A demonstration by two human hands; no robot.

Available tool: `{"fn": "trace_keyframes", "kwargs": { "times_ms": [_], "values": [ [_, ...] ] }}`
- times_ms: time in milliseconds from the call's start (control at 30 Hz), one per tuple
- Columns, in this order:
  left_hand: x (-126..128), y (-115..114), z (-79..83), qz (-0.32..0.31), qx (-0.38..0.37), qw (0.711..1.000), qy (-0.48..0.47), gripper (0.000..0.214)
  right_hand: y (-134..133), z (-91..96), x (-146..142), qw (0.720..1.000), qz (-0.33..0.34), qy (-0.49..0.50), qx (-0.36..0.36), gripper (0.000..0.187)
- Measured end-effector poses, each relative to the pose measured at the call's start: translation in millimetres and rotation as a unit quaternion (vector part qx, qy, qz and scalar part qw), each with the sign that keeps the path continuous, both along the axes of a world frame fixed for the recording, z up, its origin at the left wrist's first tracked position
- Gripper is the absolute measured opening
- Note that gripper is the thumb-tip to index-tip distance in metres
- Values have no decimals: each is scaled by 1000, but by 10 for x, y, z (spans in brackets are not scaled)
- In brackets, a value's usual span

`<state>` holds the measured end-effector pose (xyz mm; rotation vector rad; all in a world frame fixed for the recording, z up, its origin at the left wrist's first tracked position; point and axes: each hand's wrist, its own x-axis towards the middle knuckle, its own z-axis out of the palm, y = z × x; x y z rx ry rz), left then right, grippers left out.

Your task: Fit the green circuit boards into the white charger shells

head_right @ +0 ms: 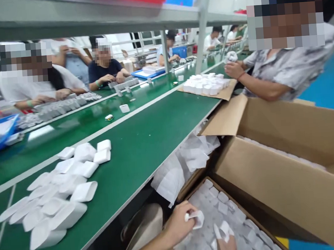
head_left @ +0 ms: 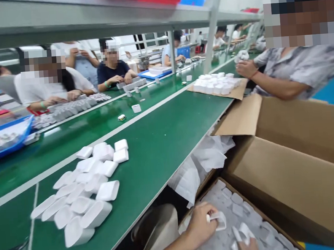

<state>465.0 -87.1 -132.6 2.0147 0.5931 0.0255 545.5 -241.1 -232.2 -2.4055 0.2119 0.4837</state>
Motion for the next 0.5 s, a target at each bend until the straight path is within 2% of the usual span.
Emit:
{"fn": "trace_keyframes", "kwargs": {
  "times_ms": [33, 100, 133, 167, 233, 300, 367, 433, 500],
  "values": [
    [-219, 87, 264, 20, 12, 999, -31, 7, 69, 216, -49, 1000, 3, -16, 21, 42],
    [-656, 325, 794, 83, 69, 990, -94, 25, 376, 721, -177, 993, 48, -59, 90, 54],
    [-852, 469, 1033, 149, 176, 966, -113, 31, 612, 994, -255, 983, 87, -87, 135, 59],
    [-1019, 621, 1238, 222, 274, 932, -89, 36, 891, 1266, -338, 953, 161, -131, 220, 67],
    [-1250, 918, 1517, 289, 319, 901, -54, 36, 1505, 1749, -512, 917, 236, -169, 272, 69],
    [-1352, 1158, 1631, 324, 341, 882, -15, 40, 2073, 2088, -677, 894, 288, -186, 287, 65],
    [-1390, 1300, 1645, 338, 358, 870, 17, 44, 2490, 2274, -835, 874, 339, -188, 292, 57],
    [-1441, 1348, 1625, 331, 372, 867, 38, 49, 2728, 2365, -1012, 852, 381, -194, 302, 46],
    [-1534, 1358, 1593, 310, 386, 867, 53, 60, 2828, 2423, -1211, 829, 406, -212, 320, 36]
  ]
}}
